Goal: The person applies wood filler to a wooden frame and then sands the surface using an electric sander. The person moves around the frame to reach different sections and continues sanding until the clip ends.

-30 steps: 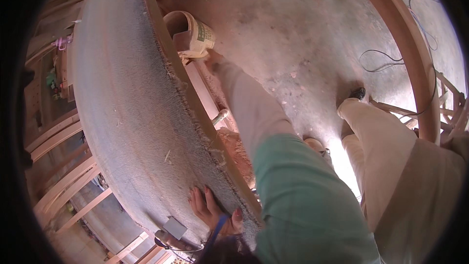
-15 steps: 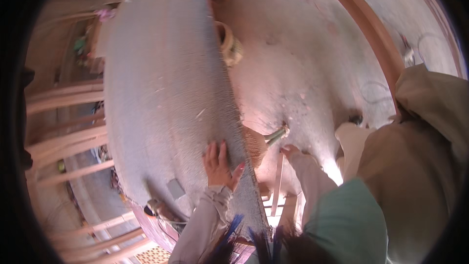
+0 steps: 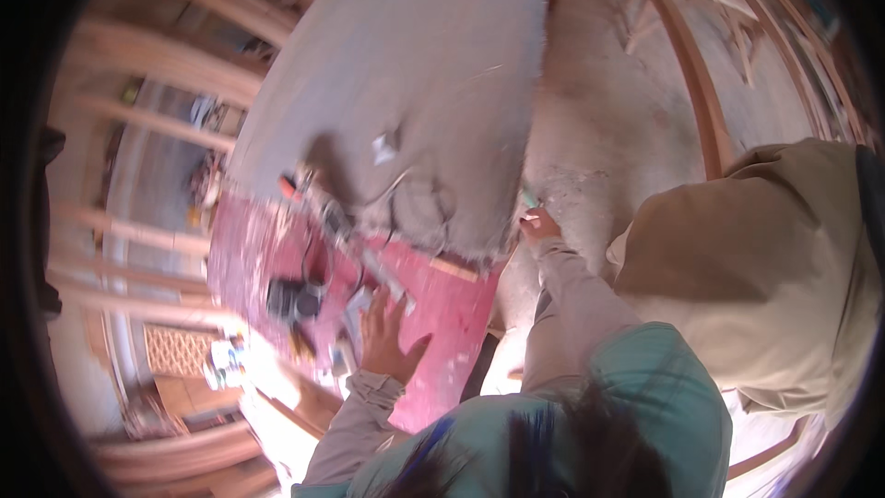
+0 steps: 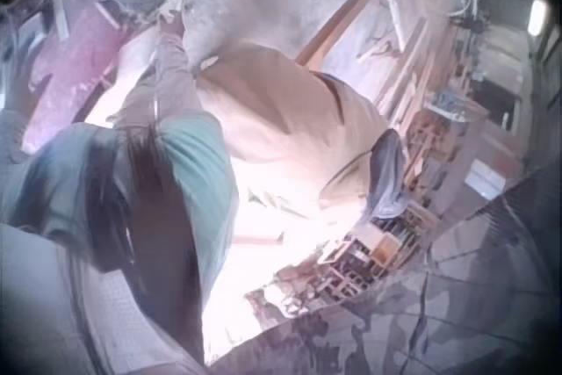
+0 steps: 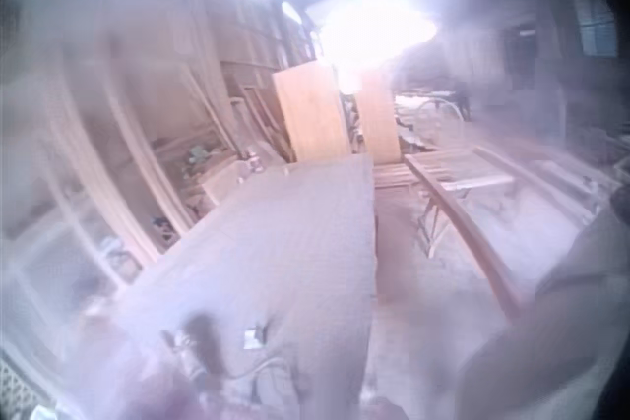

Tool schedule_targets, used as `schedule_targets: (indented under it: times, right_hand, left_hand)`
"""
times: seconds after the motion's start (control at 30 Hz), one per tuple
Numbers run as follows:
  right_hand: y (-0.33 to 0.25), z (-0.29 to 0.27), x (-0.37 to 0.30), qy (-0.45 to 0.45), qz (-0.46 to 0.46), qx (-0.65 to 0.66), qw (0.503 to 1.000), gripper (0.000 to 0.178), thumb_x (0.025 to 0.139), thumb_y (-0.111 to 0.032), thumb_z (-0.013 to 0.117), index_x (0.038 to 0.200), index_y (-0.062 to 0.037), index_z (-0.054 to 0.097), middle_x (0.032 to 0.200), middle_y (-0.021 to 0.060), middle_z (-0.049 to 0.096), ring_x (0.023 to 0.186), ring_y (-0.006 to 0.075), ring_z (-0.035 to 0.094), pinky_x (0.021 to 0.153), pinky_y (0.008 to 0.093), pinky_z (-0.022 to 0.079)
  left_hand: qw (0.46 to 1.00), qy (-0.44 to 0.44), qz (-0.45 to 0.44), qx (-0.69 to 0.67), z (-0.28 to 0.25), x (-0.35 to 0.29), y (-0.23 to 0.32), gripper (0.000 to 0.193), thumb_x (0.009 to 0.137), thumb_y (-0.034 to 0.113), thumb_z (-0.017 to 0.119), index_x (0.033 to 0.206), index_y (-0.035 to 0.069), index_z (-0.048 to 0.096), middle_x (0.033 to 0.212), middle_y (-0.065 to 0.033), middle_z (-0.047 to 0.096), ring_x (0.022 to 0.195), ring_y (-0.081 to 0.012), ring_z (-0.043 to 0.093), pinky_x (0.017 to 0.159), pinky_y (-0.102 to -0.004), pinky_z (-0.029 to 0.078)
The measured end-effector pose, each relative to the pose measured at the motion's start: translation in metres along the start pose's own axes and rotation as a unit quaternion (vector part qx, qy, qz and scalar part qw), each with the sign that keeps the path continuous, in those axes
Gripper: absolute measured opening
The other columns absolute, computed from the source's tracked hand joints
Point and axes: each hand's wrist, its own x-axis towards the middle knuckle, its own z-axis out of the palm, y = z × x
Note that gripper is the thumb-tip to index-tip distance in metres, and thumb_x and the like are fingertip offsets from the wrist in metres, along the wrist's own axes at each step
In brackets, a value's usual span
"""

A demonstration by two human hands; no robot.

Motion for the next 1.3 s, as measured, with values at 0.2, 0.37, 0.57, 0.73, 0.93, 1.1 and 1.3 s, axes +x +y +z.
schedule_targets:
  times: [0.2,0.37,0.57,0.73,0.93,1.1,1.3]
  right_hand:
    - [-0.038,-0.079,-0.166,-0.14,-0.255,-0.291,0.911,0.038,0.081,-0.023,0.067,0.115,-0.0092,0.058,0.115,0.0146,0.061,0.108,0.0309,0.057,0.092,0.0401,0.046]
    - [-0.035,-0.114,-0.189,-0.267,-0.156,-0.297,0.903,0.033,0.082,-0.022,0.067,0.111,-0.0081,0.061,0.106,0.0131,0.065,0.095,0.0299,0.064,0.084,0.0389,0.05]
    - [-0.067,-0.076,-0.196,-0.463,-0.195,-0.288,0.815,0.029,0.084,-0.017,0.067,0.11,-0.0068,0.059,0.087,0.013,0.067,0.08,0.0244,0.066,0.073,0.0348,0.052]
    - [-0.114,-0.016,-0.226,-0.493,-0.283,-0.26,0.781,0.028,0.082,-0.007,0.063,0.11,-0.0062,0.058,0.082,0.009,0.065,0.069,0.0178,0.061,0.066,0.0315,0.051]
    - [-0.152,0.024,-0.276,-0.541,-0.249,-0.312,0.74,0.025,0.082,-0.011,0.066,0.107,-0.0074,0.061,0.08,0.007,0.067,0.069,0.0148,0.062,0.066,0.0301,0.051]
    - [-0.205,0.096,-0.352,-0.567,-0.228,-0.292,0.736,0.022,0.085,-0.013,0.066,0.105,-0.0072,0.063,0.078,0.0055,0.067,0.067,0.0122,0.061,0.062,0.0278,0.049]
    - [-0.199,0.223,-0.433,-0.582,-0.241,-0.235,0.74,0.023,0.083,-0.009,0.066,0.105,-0.0048,0.062,0.085,0.0117,0.068,0.077,0.0185,0.067,0.07,0.0308,0.053]
  left_hand:
    - [0.904,0.17,-0.368,-0.135,0.041,-0.339,-0.089,0.056,0.08,0.022,0.072,0.129,0.006,0.051,0.127,-0.0201,0.053,0.115,-0.0368,0.053,0.098,-0.0448,0.044]
    - [0.853,-0.059,-0.509,-0.105,0.16,-0.588,-0.088,0.052,0.085,0.04,0.066,0.123,0.006,0.056,0.115,-0.0188,0.063,0.103,-0.0336,0.063,0.088,-0.0425,0.051]
    - [0.698,0.102,-0.601,-0.375,0.121,-0.49,0.017,0.045,0.089,0.036,0.064,0.123,0.009,0.057,0.112,-0.0161,0.066,0.104,-0.0293,0.064,0.088,-0.0365,0.051]
    - [0.671,0.04,-0.628,-0.392,0.182,-0.546,0.081,0.045,0.088,0.039,0.064,0.123,0.011,0.058,0.11,-0.0136,0.068,0.104,-0.0283,0.065,0.088,-0.0378,0.051]
    - [0.51,0.148,-0.753,-0.388,0.387,-0.733,0.132,0.026,0.091,0.031,0.063,0.1,0.007,0.066,0.072,-0.0089,0.068,0.069,-0.0177,0.066,0.059,-0.0336,0.053]
    - [0.425,0.078,-0.749,-0.502,0.457,-0.796,0.079,0.028,0.096,0.026,0.053,0.084,0.005,0.066,0.072,-0.0095,0.066,0.071,-0.0201,0.063,0.065,-0.0368,0.054]
    - [0.799,-0.14,-0.566,-0.148,0.391,-0.913,-0.167,0.035,0.095,0.035,0.053,0.092,0.003,0.067,0.078,-0.0073,0.068,0.075,-0.0225,0.064,0.072,-0.0395,0.052]
